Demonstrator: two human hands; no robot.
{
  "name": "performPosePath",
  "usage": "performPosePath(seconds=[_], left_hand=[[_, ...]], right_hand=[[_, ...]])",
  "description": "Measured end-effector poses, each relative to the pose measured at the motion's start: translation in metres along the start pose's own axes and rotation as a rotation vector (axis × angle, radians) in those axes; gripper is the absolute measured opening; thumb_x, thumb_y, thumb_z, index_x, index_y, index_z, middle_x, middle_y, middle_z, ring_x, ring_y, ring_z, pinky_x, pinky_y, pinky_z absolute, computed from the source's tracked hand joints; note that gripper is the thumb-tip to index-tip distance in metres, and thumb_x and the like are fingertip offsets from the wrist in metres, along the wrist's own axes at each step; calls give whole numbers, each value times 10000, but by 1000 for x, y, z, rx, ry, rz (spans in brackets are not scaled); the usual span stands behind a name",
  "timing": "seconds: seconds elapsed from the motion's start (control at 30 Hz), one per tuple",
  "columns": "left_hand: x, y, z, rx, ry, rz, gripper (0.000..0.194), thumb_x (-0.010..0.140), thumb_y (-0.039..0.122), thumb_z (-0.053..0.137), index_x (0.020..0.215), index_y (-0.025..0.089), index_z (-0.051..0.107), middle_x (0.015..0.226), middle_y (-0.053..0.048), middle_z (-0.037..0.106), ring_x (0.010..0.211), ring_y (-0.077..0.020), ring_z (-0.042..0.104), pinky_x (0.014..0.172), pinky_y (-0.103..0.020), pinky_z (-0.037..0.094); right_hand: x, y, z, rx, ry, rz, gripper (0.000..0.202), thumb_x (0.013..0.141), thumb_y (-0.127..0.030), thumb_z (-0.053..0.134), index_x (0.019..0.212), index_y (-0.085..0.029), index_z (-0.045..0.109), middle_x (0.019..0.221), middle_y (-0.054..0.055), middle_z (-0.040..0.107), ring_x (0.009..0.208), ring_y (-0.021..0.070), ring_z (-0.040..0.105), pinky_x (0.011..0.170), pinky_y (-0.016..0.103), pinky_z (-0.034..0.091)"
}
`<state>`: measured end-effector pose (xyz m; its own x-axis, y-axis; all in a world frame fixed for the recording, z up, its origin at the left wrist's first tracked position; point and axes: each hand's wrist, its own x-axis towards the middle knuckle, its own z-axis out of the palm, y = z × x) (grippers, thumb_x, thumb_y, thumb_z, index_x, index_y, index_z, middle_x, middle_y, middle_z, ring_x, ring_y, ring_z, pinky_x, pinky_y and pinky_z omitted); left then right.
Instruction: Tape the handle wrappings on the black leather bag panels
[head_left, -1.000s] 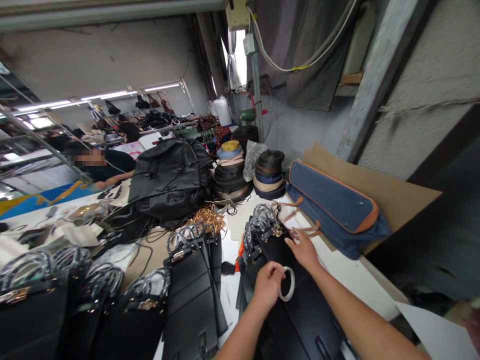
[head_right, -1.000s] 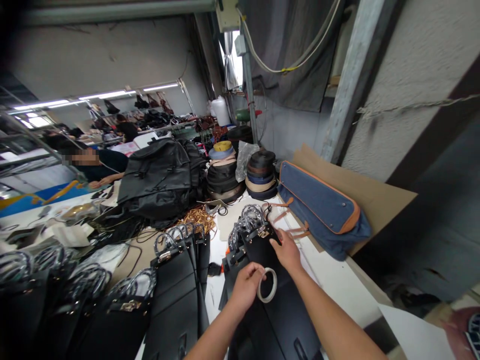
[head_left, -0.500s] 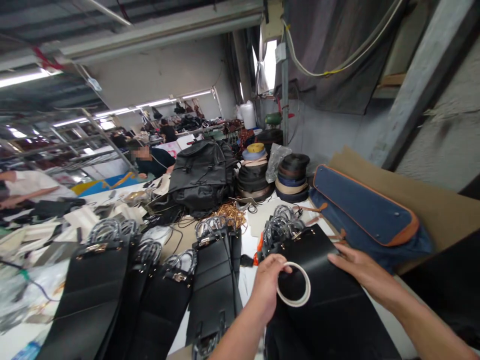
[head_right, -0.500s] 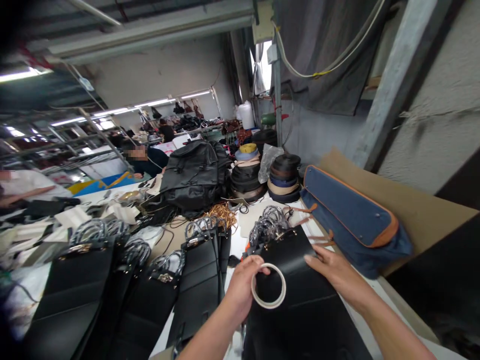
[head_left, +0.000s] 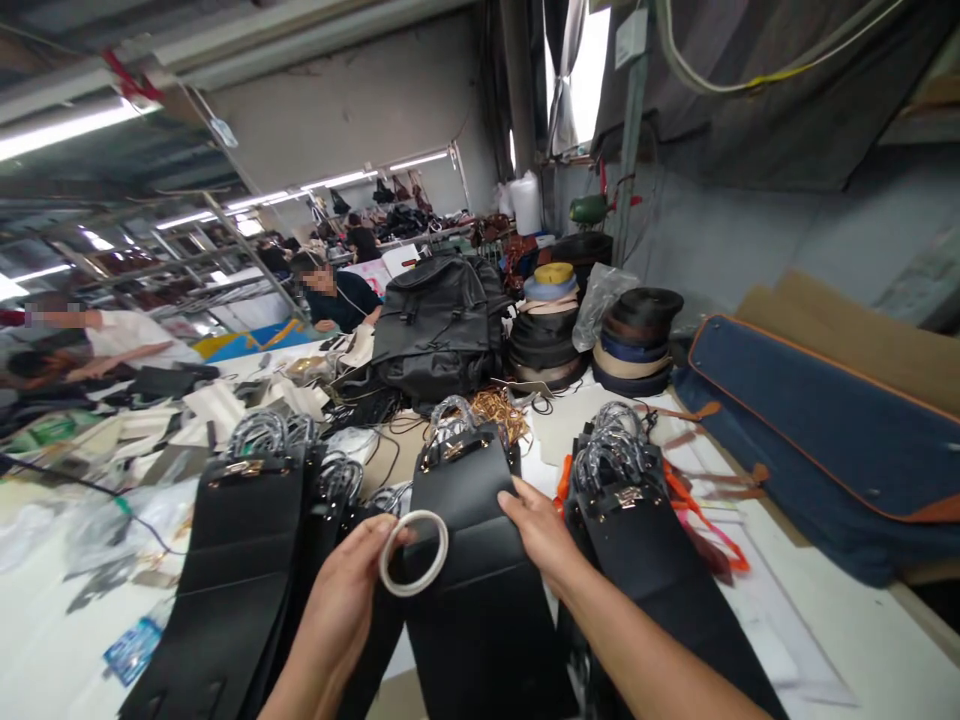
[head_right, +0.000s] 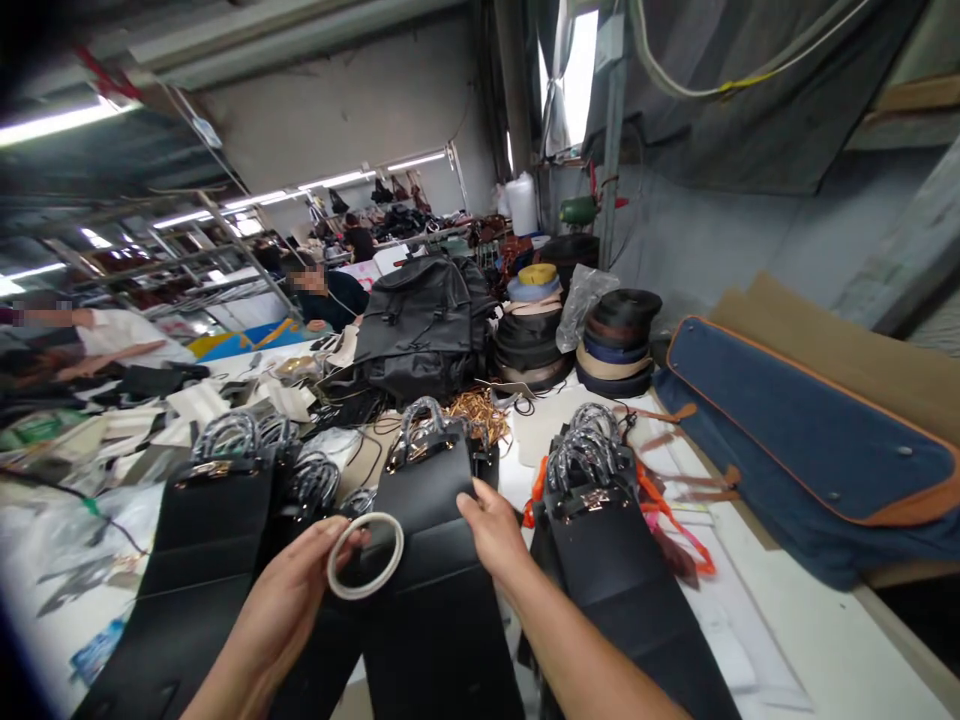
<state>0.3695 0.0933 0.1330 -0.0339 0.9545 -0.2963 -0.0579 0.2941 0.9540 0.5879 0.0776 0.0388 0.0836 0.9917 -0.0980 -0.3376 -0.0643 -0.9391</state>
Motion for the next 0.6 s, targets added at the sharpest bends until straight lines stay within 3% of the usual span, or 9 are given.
performPosePath(seconds=[0.07, 0.13, 0.2, 0.27, 0.33, 0.43, 0.6], left_hand=[[12, -10, -14, 89, 69, 51, 318, 703, 412, 744, 848, 137, 680, 792, -38, 719, 798, -182, 654, 727, -253, 495], [14, -26, -20, 142, 52, 34, 326, 732, 452, 711, 846, 151, 663, 710, -11, 694, 690, -149, 619, 657, -233, 467], [9, -44, -19, 187, -30, -15, 334, 780, 490, 653, 828, 159, 645, 598, 16, 637, 569, -113, 537, 570, -211, 410], [3, -63, -10, 208, -106, -62, 350, 811, 505, 611, 815, 156, 641, 528, 27, 585, 517, -96, 473, 535, -203, 368], [-1, -80, 3, 167, -172, -118, 352, 817, 497, 608, 867, 152, 654, 534, 24, 579, 522, -96, 474, 544, -209, 374], [-4, -97, 28, 31, -280, -203, 391, 798, 482, 634, 1002, 151, 670, 687, -28, 660, 621, -137, 565, 609, -248, 446], [-11, -103, 74, 46, -455, -160, 426, 780, 408, 671, 1147, 194, 644, 1002, -79, 715, 882, -198, 639, 788, -294, 507]], right_hand=[[31, 45, 6, -230, 119, 80, 528, 809, -550, 577, 1236, -239, 589, 1142, 82, 701, 1122, 270, 619, 955, 429, 493], [47, 85, 3, -300, 179, 156, 678, 700, -528, 693, 1260, -167, 567, 1204, 158, 660, 1173, 326, 585, 1006, 485, 443], [46, 113, -4, -311, 208, 197, 769, 636, -505, 737, 1282, -134, 542, 1265, 203, 614, 1203, 359, 560, 1021, 513, 419], [31, 125, -12, -310, 217, 208, 726, 657, -513, 706, 1261, -140, 557, 1246, 192, 628, 1162, 341, 592, 986, 486, 452], [8, 120, -20, -296, 216, 204, 619, 723, -538, 634, 1203, -149, 599, 1082, 151, 702, 997, 303, 669, 863, 437, 520], [-26, 86, -29, -281, 215, 141, 476, 804, -532, 564, 1099, -169, 656, 809, 67, 710, 746, 236, 677, 686, 359, 533], [-62, 14, -39, -457, 184, -60, 238, 787, -339, 647, 993, -238, 710, 874, 21, 686, 740, 167, 624, 662, 271, 498]])
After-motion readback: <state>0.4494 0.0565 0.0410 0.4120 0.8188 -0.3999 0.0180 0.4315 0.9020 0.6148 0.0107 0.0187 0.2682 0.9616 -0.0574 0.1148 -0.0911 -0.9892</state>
